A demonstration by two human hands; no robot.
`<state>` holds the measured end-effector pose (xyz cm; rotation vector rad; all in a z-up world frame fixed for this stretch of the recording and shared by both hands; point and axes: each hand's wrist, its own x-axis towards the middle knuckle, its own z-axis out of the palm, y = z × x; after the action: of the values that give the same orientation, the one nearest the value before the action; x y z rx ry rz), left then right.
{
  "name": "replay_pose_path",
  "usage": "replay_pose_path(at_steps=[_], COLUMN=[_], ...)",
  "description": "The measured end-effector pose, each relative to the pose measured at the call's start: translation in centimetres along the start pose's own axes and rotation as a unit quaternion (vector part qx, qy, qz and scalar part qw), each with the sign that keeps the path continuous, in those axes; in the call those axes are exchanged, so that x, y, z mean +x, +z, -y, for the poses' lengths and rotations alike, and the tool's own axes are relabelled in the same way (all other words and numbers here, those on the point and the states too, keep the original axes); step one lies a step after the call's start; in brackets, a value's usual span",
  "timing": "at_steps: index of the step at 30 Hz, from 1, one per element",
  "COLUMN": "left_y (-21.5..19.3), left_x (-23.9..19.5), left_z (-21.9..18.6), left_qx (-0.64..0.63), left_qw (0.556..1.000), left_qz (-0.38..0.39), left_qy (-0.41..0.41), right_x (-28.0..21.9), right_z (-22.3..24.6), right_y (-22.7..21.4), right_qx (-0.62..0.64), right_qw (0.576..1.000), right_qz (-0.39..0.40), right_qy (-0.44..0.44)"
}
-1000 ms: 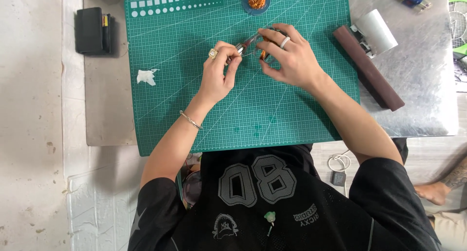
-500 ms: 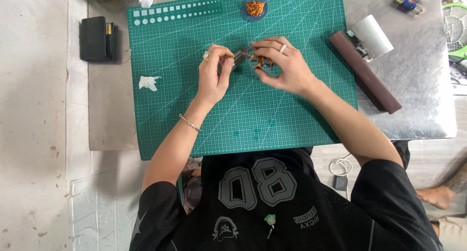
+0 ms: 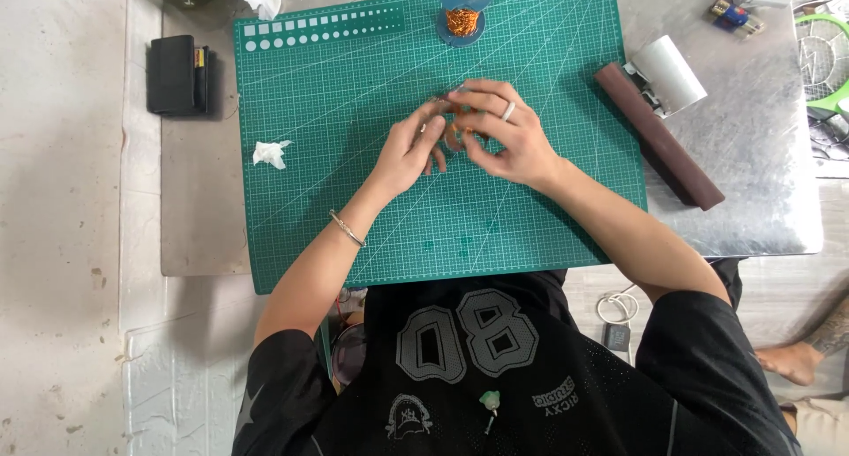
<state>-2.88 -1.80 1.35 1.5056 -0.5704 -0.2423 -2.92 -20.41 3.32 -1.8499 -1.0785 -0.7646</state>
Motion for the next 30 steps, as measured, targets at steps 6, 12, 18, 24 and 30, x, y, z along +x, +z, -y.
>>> replay_pose_path(at_steps=[6, 12, 18, 24, 30], left_y=[1.1, 0.7, 1.3, 1.1, 0.6], left_x=[-0.1, 0.1, -0.1, -0.4, -0.5], left_z=[2.3, 2.5, 0.9, -0.6, -1.4], left_qx=[-0.163, -0.068, 0.126, 0.288, 0.322], left_qw=[0.981, 0.995, 0.991, 0.946, 0.932], left_qz=[0.046, 0.022, 0.006, 0.070, 0.084], left_qy=[-0.090, -0.071, 0.034, 0.127, 0.142], right_x=[-0.3, -0.8, 0.2, 0.3, 0.4], right_z=[0.5, -0.8, -0.7, -1.4, -2.0], right_y=[0.8, 0.5, -1.3, -2.8, -4.1], right_qx=[0.025, 0.188, 0.206, 0.350, 0.374], right_qw=[0.999, 0.959, 0.929, 0.828, 0.792], right_qz=[0.000, -0.028, -0.067, -0.172, -0.216], right_qy=[0.033, 0.212, 0.301, 0.403, 0.430])
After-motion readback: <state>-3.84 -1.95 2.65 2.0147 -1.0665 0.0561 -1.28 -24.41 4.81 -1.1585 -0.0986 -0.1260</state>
